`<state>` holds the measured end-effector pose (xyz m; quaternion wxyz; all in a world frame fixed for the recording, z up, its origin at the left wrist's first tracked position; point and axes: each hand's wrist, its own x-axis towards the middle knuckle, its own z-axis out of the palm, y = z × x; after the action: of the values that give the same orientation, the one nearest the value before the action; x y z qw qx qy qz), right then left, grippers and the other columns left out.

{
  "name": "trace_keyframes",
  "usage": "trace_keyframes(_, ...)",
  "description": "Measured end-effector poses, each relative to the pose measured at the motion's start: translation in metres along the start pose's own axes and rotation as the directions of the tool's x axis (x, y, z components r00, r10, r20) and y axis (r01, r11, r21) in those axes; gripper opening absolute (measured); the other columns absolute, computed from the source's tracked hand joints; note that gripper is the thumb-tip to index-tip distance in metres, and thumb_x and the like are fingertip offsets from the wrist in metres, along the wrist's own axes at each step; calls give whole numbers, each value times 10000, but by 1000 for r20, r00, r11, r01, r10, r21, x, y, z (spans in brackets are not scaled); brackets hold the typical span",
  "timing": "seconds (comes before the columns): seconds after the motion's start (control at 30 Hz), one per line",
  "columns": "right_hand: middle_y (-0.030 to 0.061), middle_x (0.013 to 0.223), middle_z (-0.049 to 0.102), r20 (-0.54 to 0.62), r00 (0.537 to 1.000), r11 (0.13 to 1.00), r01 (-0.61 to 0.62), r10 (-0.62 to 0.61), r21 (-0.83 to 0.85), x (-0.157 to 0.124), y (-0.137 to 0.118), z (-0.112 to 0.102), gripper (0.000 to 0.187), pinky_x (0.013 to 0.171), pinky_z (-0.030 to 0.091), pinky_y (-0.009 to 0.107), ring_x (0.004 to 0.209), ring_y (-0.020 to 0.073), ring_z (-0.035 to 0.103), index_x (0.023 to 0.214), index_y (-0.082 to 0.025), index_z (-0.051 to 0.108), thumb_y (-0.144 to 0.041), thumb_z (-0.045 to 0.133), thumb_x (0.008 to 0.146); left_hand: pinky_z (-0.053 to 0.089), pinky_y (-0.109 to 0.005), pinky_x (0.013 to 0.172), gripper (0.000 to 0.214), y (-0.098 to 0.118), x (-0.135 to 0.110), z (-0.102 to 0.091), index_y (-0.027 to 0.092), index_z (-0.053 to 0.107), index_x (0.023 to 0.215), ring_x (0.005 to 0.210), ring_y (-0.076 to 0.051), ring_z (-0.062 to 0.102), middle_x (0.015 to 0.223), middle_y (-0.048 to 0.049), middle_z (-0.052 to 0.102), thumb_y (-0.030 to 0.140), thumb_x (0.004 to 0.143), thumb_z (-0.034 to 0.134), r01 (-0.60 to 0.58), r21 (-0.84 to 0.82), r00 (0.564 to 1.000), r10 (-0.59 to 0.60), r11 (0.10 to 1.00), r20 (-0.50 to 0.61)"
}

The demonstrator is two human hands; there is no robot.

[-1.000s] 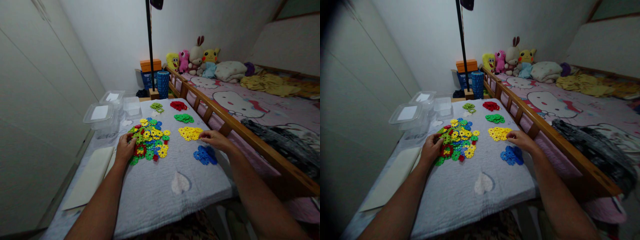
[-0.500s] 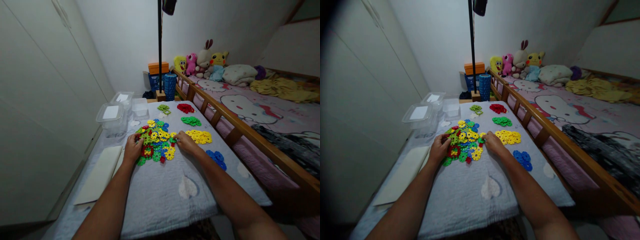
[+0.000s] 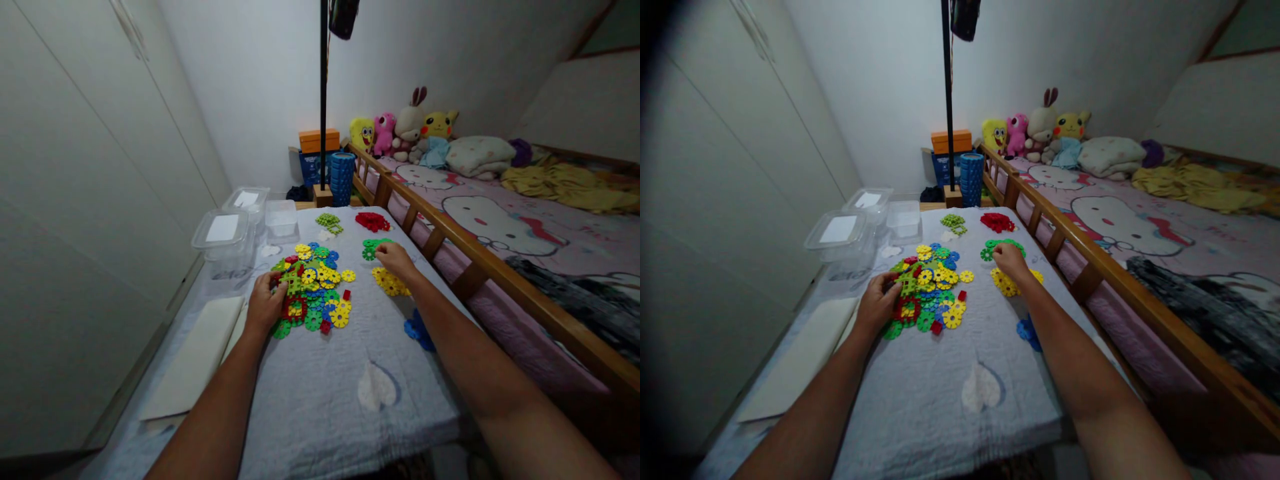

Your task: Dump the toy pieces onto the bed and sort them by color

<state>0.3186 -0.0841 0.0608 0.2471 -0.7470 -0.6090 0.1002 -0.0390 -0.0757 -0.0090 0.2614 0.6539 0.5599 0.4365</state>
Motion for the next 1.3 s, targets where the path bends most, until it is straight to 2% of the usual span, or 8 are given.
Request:
trace_keyframes(0.13,59,716,728,-37,986,982,-167,164,-93,31,15,-4,177,627,400,256,715,182,648,762,-144,762,-105,589,764,504,-434,1031,361,0,1,1,201,651,1107,1042,-249,647,1142,-92,642,410,816,601,-1,-2,1000,1,1000,-2)
trace_keyframes(0.3,111,682,726,-26,976,967,-220,218,-131,53,19,10,100,651,455,281,768,241,692,729,-133,765,-156,668,740,507,-430,1027,362,-2,0,2,196,652,1100,1045,-251,648,1143,-94,640,415,817,603,-8,-16,1000,8,1000,-11)
trace_keyframes(0.53,228,942,759,-105,949,935,-311,296,-172,53,17,19,152,745,505,358,920,324,722,817,-110,772,-163,631,792,497,-448,1040,359,-2,0,1,201,652,1101,1055,-257,644,1130,-90,641,424,826,591,-7,-5,1000,7,1000,-6)
trace_keyframes(0.63,194,1026,759,-161,957,949,-269,243,-164,49,9,17,199,806,498,342,984,290,706,894,-127,768,-145,581,827,498,-448,1040,355,-2,1,2,202,650,1099,1059,-258,644,1131,-90,641,422,826,589,-13,-9,1000,13,1000,-12)
trace_keyframes(0.73,125,980,770,-165,981,987,-121,102,-104,44,-9,21,203,823,485,294,944,227,694,898,-148,760,-147,566,839,500,-452,1042,357,-2,1,2,202,648,1105,1065,-259,643,1141,-93,633,419,828,588,-20,-13,1000,19,1000,-12)
trace_keyframes(0.93,71,1033,774,76,992,994,100,-103,46,35,-54,58,235,871,489,261,954,190,686,992,-177,771,-155,590,844,503,-463,1042,304,-3,0,1,210,643,1074,1075,-261,637,1119,-88,627,387,833,592,-42,-20,999,41,999,-25)
trace_keyframes(1.1,53,1407,647,100,994,998,51,-53,23,25,-67,90,491,1088,414,344,1281,238,565,1351,-239,648,-139,549,881,512,-456,1041,287,-4,0,1,214,637,1079,1099,-258,639,1131,-85,623,366,839,597,-44,-31,999,43,999,-27)
trace_keyframes(1.3,47,1395,641,85,996,1000,16,-15,-19,19,-65,101,473,1073,413,395,1274,270,533,1336,-289,646,-198,610,874,506,-448,1049,298,-4,0,2,215,633,1094,1109,-251,634,1154,-86,617,371,842,602,-41,-28,999,41,999,-22)
